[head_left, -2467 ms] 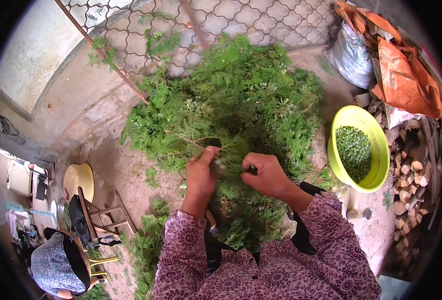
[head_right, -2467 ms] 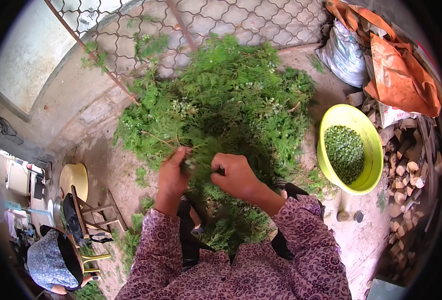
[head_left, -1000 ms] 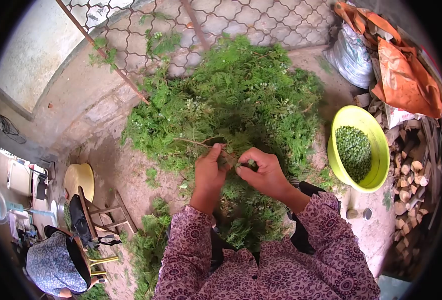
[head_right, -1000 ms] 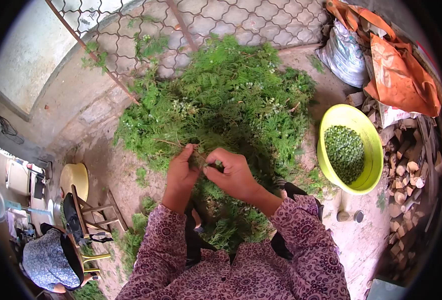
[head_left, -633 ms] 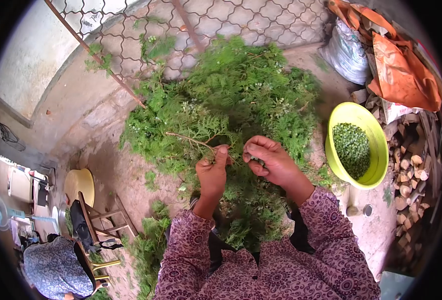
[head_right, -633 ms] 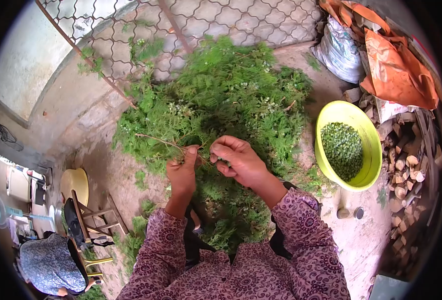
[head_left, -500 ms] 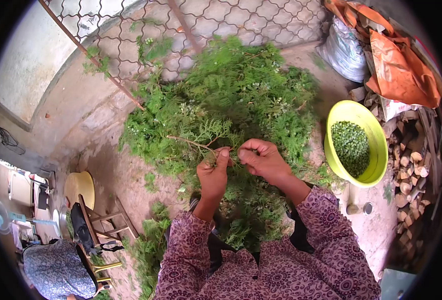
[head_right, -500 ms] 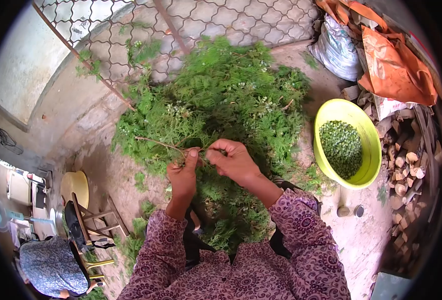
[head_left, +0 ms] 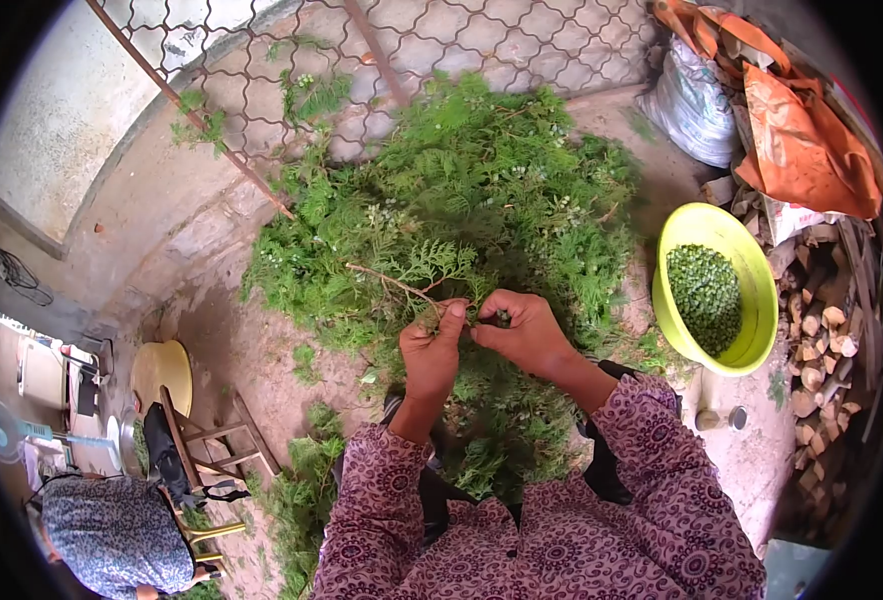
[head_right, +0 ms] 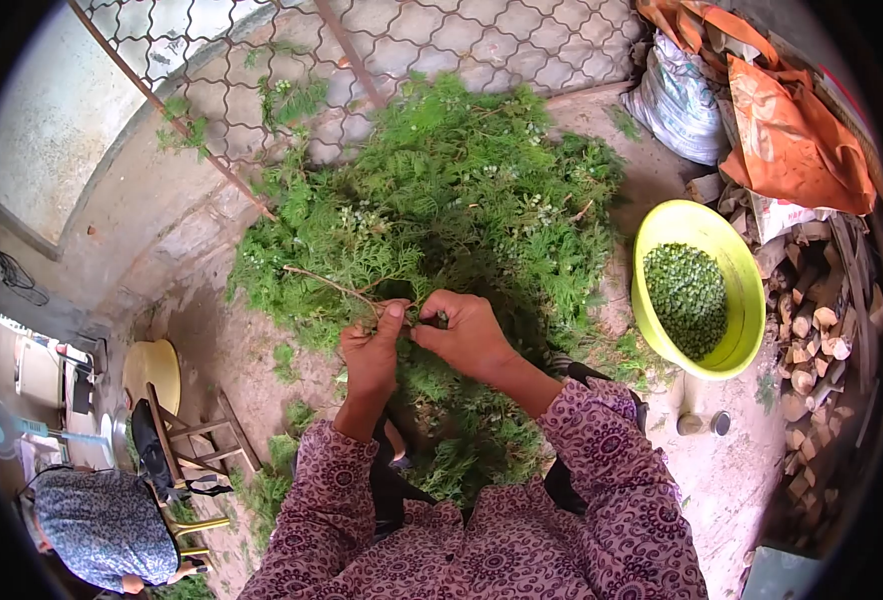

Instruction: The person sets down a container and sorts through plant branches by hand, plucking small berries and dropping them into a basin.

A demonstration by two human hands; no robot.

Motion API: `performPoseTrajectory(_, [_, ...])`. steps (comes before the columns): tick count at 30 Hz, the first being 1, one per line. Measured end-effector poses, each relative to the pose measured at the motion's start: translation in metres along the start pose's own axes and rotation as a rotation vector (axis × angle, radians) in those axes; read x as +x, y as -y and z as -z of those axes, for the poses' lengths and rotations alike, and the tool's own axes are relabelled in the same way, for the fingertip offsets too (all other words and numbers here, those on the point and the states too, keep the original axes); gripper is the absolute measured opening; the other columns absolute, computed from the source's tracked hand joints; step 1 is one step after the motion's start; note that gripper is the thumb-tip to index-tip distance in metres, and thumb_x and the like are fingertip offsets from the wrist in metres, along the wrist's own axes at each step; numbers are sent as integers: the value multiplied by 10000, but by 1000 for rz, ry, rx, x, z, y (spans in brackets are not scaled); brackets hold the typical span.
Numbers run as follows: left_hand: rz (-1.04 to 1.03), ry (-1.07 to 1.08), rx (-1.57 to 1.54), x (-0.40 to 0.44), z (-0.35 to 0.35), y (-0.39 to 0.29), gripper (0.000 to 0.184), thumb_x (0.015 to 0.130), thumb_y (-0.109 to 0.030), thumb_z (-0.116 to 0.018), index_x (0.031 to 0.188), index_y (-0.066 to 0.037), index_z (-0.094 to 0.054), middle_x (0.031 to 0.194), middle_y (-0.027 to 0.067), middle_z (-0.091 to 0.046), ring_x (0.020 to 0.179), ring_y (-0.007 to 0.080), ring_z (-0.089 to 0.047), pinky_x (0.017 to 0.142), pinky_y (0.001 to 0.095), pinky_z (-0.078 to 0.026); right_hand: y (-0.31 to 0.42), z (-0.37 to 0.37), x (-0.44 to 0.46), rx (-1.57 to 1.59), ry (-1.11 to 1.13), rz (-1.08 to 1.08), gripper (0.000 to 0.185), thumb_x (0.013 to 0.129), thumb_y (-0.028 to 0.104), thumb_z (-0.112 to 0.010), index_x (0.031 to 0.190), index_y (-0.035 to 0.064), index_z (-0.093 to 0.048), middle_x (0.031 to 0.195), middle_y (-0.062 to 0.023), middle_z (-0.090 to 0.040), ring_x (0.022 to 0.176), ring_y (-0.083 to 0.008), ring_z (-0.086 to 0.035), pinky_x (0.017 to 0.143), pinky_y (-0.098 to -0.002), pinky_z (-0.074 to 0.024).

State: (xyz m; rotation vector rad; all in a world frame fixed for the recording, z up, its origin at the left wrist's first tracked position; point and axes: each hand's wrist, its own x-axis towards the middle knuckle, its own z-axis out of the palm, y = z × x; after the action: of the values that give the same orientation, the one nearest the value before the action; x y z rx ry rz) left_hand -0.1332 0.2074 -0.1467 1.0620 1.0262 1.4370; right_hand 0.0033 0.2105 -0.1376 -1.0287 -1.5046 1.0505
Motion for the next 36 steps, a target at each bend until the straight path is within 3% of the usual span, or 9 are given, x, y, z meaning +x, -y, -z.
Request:
performPoseTrajectory(1, [-1,2,0,0,2,-2,150,825,-130,-588,883,5,-620,738,-5,-582,645,61,-500,586,199,-412,7,2,0,0,-2,1,177,686,108,-681,719,8,-538,617,-23,-545,553,-76,-491,483,-225,-401])
performPoseTrajectory(3, [145,11,-96,1,5,-6,144,813,-146,-601,856,-11,-628,757,2,-591,683,74,-527,598,225,-443,24,8,1,196,105,-404,146,701,111,-668,723,26,-551,593,-17,-541,489,-55,-459,427,-207,-356])
performPoseTrajectory(12, [202,-52,-128,-10,-1,1,174,838,-161,-565,849,6,-614,678,27,-577,595,103,-535,567,250,-456,2,11,-10,726,36,-698,178,701,98,-663,809,24,-543,559,-1,-498,410,-56,-415,357,-194,-264])
performPoseTrajectory(16, [175,-83,-133,-36,-5,-3,155,819,-168,-594,840,-17,-621,705,1,-566,620,79,-503,553,229,-414,5,16,-22,736,91,-724,177,702,92,-661,817,25,-544,584,-15,-516,414,-60,-428,355,-194,-267])
performPoseTrajectory(19, [11,-100,30,-53,-8,-1,160,822,-162,-589,832,-5,-622,661,-4,-551,583,74,-477,543,219,-392,6,18,-33,639,161,-633,178,724,132,-653,817,23,-547,612,-19,-527,432,-63,-447,353,-194,-280])
performPoseTrajectory(24, [-84,-204,182,-70,-16,-13,122,831,-122,-577,814,-7,-612,655,-23,-528,578,46,-429,525,195,-348,-1,15,-55,473,163,-585,307,743,300,-656,803,16,-557,658,-21,-542,461,-69,-470,359,-200,-313])
performPoseTrajectory(27, [-142,-197,192,-80,-17,-10,112,831,-112,-577,815,-7,-612,681,-29,-537,606,40,-439,545,192,-362,4,16,-71,499,184,-529,351,713,336,-686,808,21,-566,633,-18,-534,464,-67,-471,369,-201,-326])
performPoseTrajectory(36, [-195,-71,252,-118,-37,-2,116,838,-92,-564,845,17,-602,762,-17,-568,696,46,-476,609,201,-397,5,27,-111,370,167,-489,355,689,317,-704,814,3,-593,535,-20,-517,435,-73,-466,369,-201,-333])
